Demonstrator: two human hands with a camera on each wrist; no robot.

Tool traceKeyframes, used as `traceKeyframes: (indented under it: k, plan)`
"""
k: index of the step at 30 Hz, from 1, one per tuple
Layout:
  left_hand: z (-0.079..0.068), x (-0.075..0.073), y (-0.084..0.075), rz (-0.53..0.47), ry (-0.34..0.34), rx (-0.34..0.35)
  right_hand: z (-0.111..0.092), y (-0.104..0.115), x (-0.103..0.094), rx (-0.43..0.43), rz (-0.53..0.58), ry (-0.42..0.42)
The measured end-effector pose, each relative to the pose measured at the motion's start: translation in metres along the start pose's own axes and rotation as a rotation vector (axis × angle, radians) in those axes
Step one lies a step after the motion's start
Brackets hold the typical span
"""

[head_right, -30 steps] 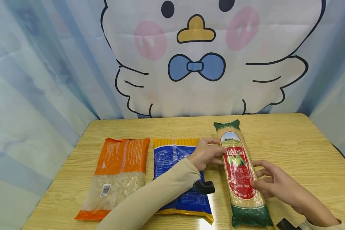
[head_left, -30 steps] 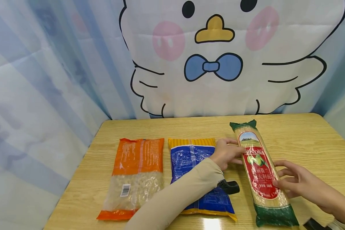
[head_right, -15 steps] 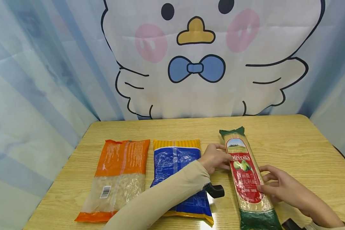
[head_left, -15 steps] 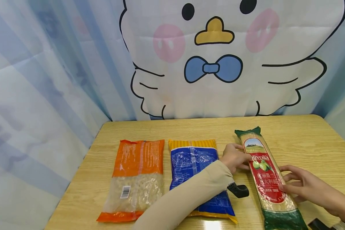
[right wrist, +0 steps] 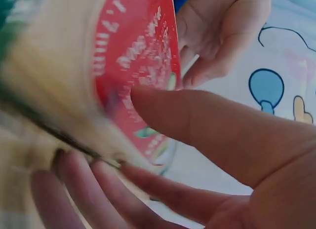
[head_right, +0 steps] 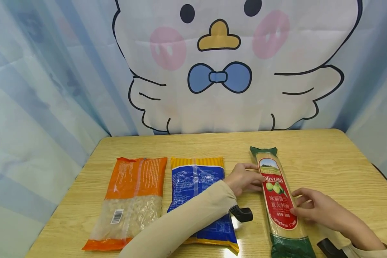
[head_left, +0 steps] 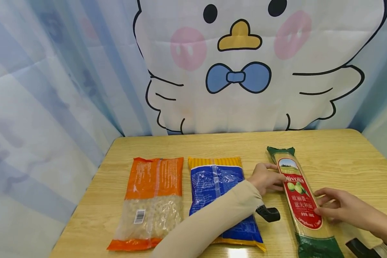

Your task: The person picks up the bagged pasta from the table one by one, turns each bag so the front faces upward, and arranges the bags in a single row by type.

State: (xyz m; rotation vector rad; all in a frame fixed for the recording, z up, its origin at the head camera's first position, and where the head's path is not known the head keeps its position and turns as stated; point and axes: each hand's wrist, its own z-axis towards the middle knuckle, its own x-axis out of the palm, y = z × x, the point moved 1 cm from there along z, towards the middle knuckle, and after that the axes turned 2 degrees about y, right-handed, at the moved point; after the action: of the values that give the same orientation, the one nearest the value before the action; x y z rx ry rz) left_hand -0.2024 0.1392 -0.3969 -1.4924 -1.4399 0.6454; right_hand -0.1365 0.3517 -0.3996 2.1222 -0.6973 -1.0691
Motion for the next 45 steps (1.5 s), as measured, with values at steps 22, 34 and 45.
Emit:
traceKeyframes:
  k: [22,34,45]
  plan:
    - [-0.011,-0.040,-0.024,0.056,0.182,0.146,-0.003,0.041,0.010,-0.141,-0.206,-0.273]
    - [-0.018,-0.069,-0.038,0.088,0.203,0.227,-0.001,0.052,0.022,-0.225,-0.188,-0.283]
    - [-0.027,-0.103,-0.051,0.124,0.200,0.274,0.003,0.063,0.040,-0.295,-0.139,-0.287]
